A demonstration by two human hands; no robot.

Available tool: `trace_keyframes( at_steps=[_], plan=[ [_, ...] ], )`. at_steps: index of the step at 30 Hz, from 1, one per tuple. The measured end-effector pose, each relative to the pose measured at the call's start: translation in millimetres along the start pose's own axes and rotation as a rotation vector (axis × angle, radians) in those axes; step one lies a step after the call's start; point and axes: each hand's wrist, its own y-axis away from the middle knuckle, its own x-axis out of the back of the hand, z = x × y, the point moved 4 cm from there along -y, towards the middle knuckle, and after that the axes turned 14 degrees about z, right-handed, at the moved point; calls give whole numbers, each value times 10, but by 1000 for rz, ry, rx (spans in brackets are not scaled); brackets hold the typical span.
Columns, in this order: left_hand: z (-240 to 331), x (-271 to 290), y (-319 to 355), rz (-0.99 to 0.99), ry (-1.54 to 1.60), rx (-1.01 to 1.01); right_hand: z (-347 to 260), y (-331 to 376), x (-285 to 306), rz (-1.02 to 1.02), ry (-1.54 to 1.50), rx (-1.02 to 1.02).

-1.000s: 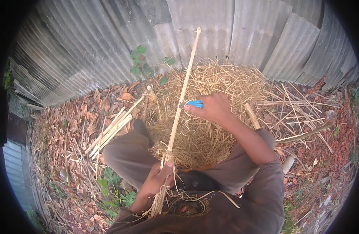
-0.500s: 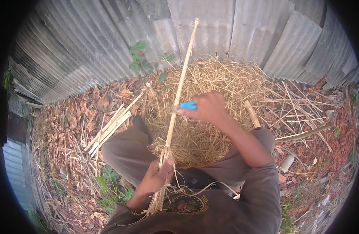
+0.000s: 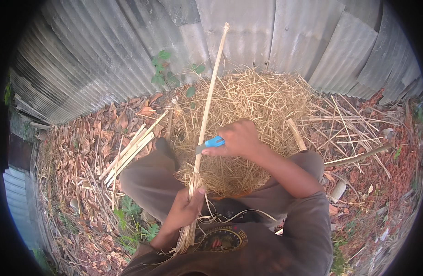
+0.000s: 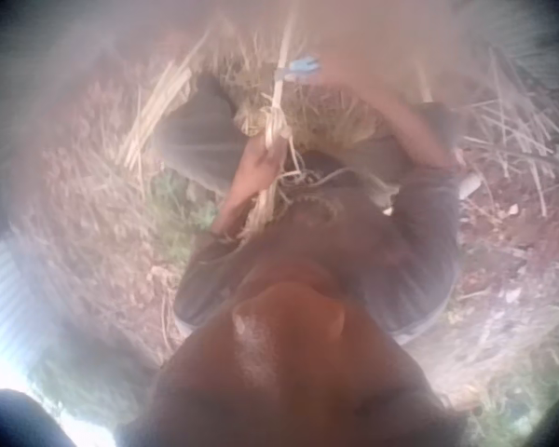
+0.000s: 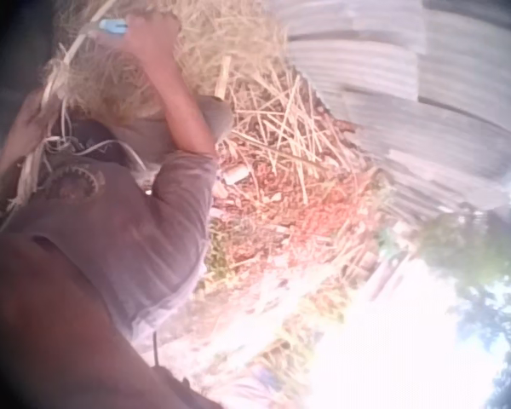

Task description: The person sits on the ground and uses a blue utility knife to shave and smooth long, thin sticks. They hold the sticks with one hand and scrape the blade along the length of the wood to remove fibers and create a smooth surface.

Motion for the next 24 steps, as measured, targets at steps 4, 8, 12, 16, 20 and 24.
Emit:
trace_keyframes(
  at_steps=[4,8,12,16,20,24],
  plan=[
    [-28,-22,48,19,-9,-12,338,-43,-136,-37,118,-128],
    [-43,-5,72,-32,32,28,423,-2,-202,-108,98,-263],
    [-25,10,122,-17,23,17,85,2,-129,-123,60,-125],
    [-92,-29,247,-93,-3,29,708,-37,-163,-216,146,-440],
    [-106,-63,391,-151,-42,40,1168,-92,-39,-140,253,-576],
    [-160,-24,402,-82,-81,-16,1080,-105,-28,-178,256,-543]
  ],
)
